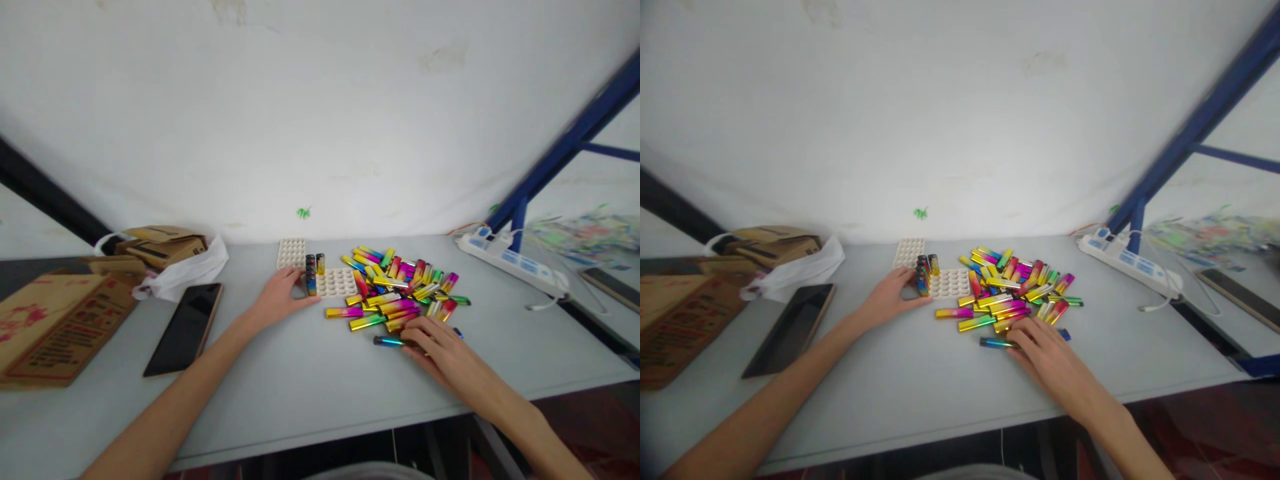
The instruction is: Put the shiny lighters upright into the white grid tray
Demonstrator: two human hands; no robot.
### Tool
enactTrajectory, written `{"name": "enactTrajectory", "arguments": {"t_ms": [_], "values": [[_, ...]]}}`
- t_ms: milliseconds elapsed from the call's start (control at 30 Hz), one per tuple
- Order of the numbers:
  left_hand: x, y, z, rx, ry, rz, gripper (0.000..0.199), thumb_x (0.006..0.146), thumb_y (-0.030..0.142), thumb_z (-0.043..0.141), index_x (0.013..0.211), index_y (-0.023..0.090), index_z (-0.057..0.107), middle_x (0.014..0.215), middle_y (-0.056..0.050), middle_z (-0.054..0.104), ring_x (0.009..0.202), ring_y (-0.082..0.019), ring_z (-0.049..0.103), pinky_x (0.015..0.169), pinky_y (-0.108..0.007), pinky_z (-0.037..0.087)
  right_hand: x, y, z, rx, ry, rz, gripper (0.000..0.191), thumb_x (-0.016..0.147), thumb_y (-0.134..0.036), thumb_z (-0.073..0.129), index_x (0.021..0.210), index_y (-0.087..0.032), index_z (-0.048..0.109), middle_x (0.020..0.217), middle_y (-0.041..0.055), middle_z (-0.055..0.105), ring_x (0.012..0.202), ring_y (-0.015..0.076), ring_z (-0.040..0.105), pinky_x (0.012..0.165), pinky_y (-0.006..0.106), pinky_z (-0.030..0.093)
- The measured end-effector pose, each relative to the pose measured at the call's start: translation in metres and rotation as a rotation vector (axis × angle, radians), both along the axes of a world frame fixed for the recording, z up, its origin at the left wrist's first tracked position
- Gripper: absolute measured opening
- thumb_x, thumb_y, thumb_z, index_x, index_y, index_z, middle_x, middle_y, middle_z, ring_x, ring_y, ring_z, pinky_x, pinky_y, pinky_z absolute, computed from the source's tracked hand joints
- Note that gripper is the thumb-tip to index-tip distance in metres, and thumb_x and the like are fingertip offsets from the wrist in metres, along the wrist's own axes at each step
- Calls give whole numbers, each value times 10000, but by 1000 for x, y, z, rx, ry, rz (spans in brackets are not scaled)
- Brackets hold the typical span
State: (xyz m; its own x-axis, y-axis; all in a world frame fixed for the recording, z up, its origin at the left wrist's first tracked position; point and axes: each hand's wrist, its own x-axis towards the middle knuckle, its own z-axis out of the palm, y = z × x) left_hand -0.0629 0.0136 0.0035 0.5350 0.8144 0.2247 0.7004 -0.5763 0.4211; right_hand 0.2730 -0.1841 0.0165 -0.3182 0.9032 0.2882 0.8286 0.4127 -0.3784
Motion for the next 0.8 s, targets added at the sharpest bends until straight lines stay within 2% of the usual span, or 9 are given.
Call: {"name": "enactTrajectory", "arguments": {"t_ms": [100, 200, 300, 400, 500, 600, 700, 800], "values": [[0, 0, 0, 10, -1, -11, 579, 812, 668, 715, 1075, 156, 656, 1035, -103, 654, 1000, -301, 622, 920, -421, 511, -7, 7, 4, -108, 257, -93, 209, 1046, -361, 542, 1206, -266, 638, 1125, 92, 709, 1007, 249, 701, 897, 412, 596], [0, 0, -1, 10, -2, -12, 579, 816, 671, 710, 1075, 156, 656, 1042, -106, 656, 1001, -302, 623, 918, -429, 514, -21, 23, 11, -234, 670, -124, 314, 1037, -434, 550, 1297, -260, 577, 1012, 76, 716, 875, 218, 715, 763, 346, 614], [-1, -1, 0, -1, -8, -10, 578, 816, 669, 711, 1080, 158, 659, 1053, -110, 661, 1006, -305, 628, 910, -431, 518, -41, 47, 21, -334, 972, -44, 482, 1013, -450, 594, 1456, -298, 479, 1066, 56, 695, 830, 183, 700, 769, 341, 609], [-2, -2, 0, 0, -16, -23, 561, 818, 648, 724, 1087, 160, 663, 1065, -113, 669, 1026, -310, 632, 911, -424, 519, -59, 73, 34, -386, 1077, 7, 560, 960, -455, 668, 1474, -315, 497, 1208, 66, 670, 927, 196, 689, 845, 373, 602], [-2, -2, 0, 10, -24, -32, 553, 820, 623, 738, 1106, 156, 665, 1076, -118, 677, 1041, -313, 636, 915, -417, 519, -77, 97, 47, -450, 1101, 109, 475, 955, -449, 664, 1391, -285, 574, 1016, 42, 695, 937, 206, 667, 866, 374, 582], [-2, -2, -1, 18, -21, -29, 542, 829, 609, 739, 1120, 158, 667, 1080, -118, 681, 1051, -312, 633, 929, -419, 514, -94, 117, 53, -511, 1162, 147, 307, 935, -452, 673, 1168, -255, 639, 816, -14, 614, 762, 160, 615, 728, 306, 556], [-2, -3, -2, 14, -26, -25, 542, 828, 603, 746, 1136, 165, 665, 1103, -119, 680, 1068, -309, 626, 944, -423, 510, -107, 130, 48, -603, 1248, 146, 294, 888, -495, 712, 976, -245, 586, 688, -70, 455, 545, 90, 397, 502, 205, 379], [-2, -3, -1, 11, -30, -27, 545, 824, 605, 750, 1140, 170, 664, 1085, -116, 677, 1060, -305, 623, 938, -423, 511, -116, 136, 35, -701, 1280, 54, 477, 877, -662, 649, 787, -221, 491, 616, -89, 315, 488, 67, 218, 425, 187, 177]]}}
